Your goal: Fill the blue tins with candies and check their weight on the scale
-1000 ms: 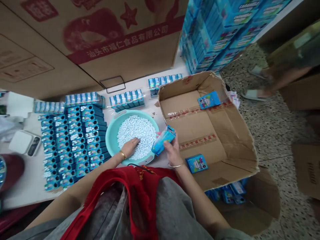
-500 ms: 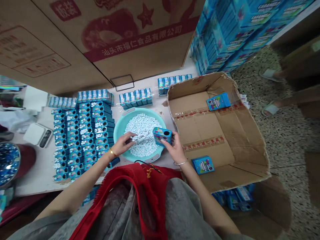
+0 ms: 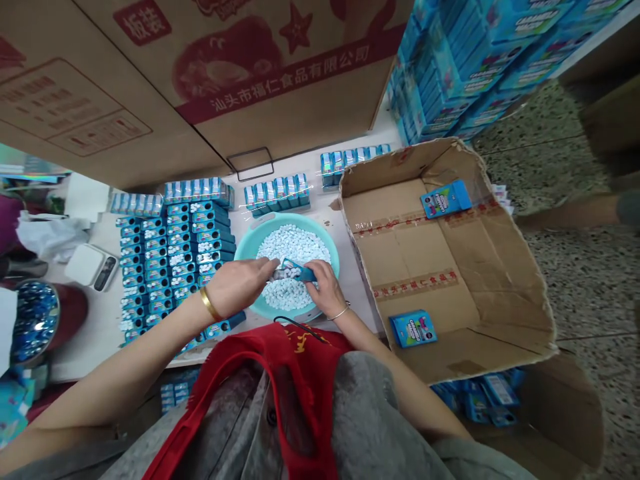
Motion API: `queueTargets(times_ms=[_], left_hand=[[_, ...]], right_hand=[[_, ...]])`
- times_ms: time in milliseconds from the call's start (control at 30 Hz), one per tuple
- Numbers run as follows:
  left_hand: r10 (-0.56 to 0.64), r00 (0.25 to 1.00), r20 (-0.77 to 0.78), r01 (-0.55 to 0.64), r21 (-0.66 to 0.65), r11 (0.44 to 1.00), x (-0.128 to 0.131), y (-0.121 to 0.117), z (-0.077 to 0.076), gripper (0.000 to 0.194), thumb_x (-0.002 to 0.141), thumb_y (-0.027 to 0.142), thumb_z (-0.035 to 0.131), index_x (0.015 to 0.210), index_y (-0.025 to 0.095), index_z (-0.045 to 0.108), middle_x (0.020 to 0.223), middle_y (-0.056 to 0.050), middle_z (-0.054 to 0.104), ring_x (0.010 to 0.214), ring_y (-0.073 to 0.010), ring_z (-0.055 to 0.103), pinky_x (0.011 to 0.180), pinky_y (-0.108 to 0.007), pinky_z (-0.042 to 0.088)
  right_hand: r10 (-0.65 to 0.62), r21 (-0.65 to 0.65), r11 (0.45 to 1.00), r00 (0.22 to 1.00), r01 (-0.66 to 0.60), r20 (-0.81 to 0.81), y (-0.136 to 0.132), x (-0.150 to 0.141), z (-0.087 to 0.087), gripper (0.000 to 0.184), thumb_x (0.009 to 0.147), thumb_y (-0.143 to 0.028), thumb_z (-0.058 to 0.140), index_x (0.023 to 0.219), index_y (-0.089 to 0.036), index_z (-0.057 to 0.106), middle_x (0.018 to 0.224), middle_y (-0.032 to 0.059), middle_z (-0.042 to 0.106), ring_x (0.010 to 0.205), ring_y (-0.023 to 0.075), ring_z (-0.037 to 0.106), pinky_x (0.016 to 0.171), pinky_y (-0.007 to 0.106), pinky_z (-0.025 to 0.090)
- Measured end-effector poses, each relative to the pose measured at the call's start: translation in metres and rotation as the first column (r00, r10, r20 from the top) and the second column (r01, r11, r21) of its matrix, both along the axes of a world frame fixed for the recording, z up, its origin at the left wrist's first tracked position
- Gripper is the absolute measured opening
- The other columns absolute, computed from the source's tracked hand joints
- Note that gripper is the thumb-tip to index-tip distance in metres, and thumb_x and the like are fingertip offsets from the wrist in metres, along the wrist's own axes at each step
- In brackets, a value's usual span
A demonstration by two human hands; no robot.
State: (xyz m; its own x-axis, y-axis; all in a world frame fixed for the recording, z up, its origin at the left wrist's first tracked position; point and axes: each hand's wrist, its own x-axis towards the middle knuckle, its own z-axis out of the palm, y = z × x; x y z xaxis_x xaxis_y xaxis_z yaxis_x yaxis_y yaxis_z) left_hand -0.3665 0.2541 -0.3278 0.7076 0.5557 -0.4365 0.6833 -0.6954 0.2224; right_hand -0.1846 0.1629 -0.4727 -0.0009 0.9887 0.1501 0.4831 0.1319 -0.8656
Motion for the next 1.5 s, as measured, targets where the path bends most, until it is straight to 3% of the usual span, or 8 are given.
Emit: queueTargets(times_ms=[200,367,500,733,933,1133,1333,1500], left_hand=[[0.015,0.996,0.085,-0.022,0.081,0.997,-0.005,0.003,-0.001,0.021,0.091,0.015,0.037,0.097,0.017,0.057,0.088,-0.007,0.055,0.08,-0.0181,0.057,0.074,-0.032,0.044],[0.286,0.958,0.017,-0.286,0.054,0.957,-0.033,0.031,-0.093,0.03,0.09,0.011,0.034,0.112,0.015,0.054,0.103,-0.012,0.054,0.097,-0.0242,0.053,0.084,-0.039,0.043],[0.316,0.948,0.04,-0.313,-0.07,0.947,-0.033,0.022,-0.167,0.032,0.09,0.008,0.032,0.113,0.014,0.054,0.108,-0.014,0.053,0.101,-0.0243,0.052,0.087,-0.039,0.043],[0.236,0.943,0.234,-0.145,-0.349,0.926,-0.006,-0.035,-0.201,0.036,0.084,0.007,0.043,0.118,0.016,0.054,0.113,-0.01,0.058,0.103,-0.0207,0.055,0.09,-0.032,0.045],[0.27,0.879,0.392,-0.061,-0.471,0.88,-0.019,-0.032,-0.173,0.032,0.086,0.02,0.051,0.117,0.016,0.052,0.113,-0.009,0.06,0.097,-0.0172,0.058,0.087,-0.029,0.047],[0.263,0.821,0.506,-0.051,-0.394,0.918,-0.051,0.0,-0.09,0.027,0.092,0.031,0.047,0.113,0.016,0.052,0.101,-0.008,0.06,0.085,-0.016,0.056,0.078,-0.029,0.046],[0.029,0.988,0.149,-0.008,-0.139,0.99,-0.018,0.011,-0.024,0.026,0.088,0.016,0.046,0.112,0.015,0.052,0.103,-0.01,0.06,0.094,-0.0218,0.06,0.078,-0.032,0.048],[-0.023,0.987,-0.162,0.025,0.015,1.0,0.025,-0.008,0.017,0.027,0.09,0.007,0.034,0.108,0.012,0.054,0.095,-0.012,0.059,0.084,-0.0226,0.063,0.065,-0.032,0.049]], right_hand=[[-0.083,0.011,0.996,0.996,0.083,-0.036,-0.001,0.003,-0.008,0.034,0.081,-0.017,0.051,0.114,-0.025,0.051,0.11,0.0088,0.055,0.108,0.0253,0.053,0.097,0.048,0.044],[-0.208,-0.02,0.978,0.976,0.207,-0.072,0.002,0.015,-0.01,0.034,0.082,-0.023,0.057,0.115,-0.025,0.05,0.111,0.0081,0.057,0.107,0.0241,0.055,0.095,0.045,0.044],[-0.292,-0.089,0.954,0.955,0.287,-0.054,0.004,0.024,-0.005,0.035,0.08,-0.032,0.063,0.113,-0.023,0.053,0.108,0.0078,0.06,0.102,0.0241,0.056,0.093,0.043,0.044],[-0.359,-0.166,0.927,0.923,0.336,-0.135,0.007,0.03,-0.01,0.041,0.076,-0.039,0.068,0.11,-0.022,0.053,0.104,0.0062,0.061,0.097,0.0221,0.059,0.091,0.041,0.046],[-0.348,-0.157,0.931,0.93,0.329,-0.118,0.008,0.031,-0.009,0.038,0.077,-0.036,0.067,0.11,-0.022,0.053,0.104,0.0056,0.061,0.096,0.0218,0.059,0.089,0.038,0.047],[-0.221,-0.049,0.974,0.974,0.223,0.05,0.009,0.028,-0.002,0.032,0.08,-0.024,0.057,0.111,-0.024,0.054,0.108,0.0079,0.061,0.103,0.0255,0.056,0.092,0.044,0.045],[-0.074,0.052,0.996,0.99,0.068,0.122,0.009,0.011,-0.003,0.04,0.077,-0.011,0.05,0.114,-0.024,0.052,0.113,0.0095,0.06,0.109,0.0268,0.053,0.096,0.047,0.044],[-0.034,0.096,0.995,0.99,0.021,0.136,0.007,0.004,-0.008,0.04,0.078,-0.01,0.049,0.116,-0.023,0.052,0.112,0.01,0.06,0.107,0.0269,0.054,0.097,0.05,0.045]])
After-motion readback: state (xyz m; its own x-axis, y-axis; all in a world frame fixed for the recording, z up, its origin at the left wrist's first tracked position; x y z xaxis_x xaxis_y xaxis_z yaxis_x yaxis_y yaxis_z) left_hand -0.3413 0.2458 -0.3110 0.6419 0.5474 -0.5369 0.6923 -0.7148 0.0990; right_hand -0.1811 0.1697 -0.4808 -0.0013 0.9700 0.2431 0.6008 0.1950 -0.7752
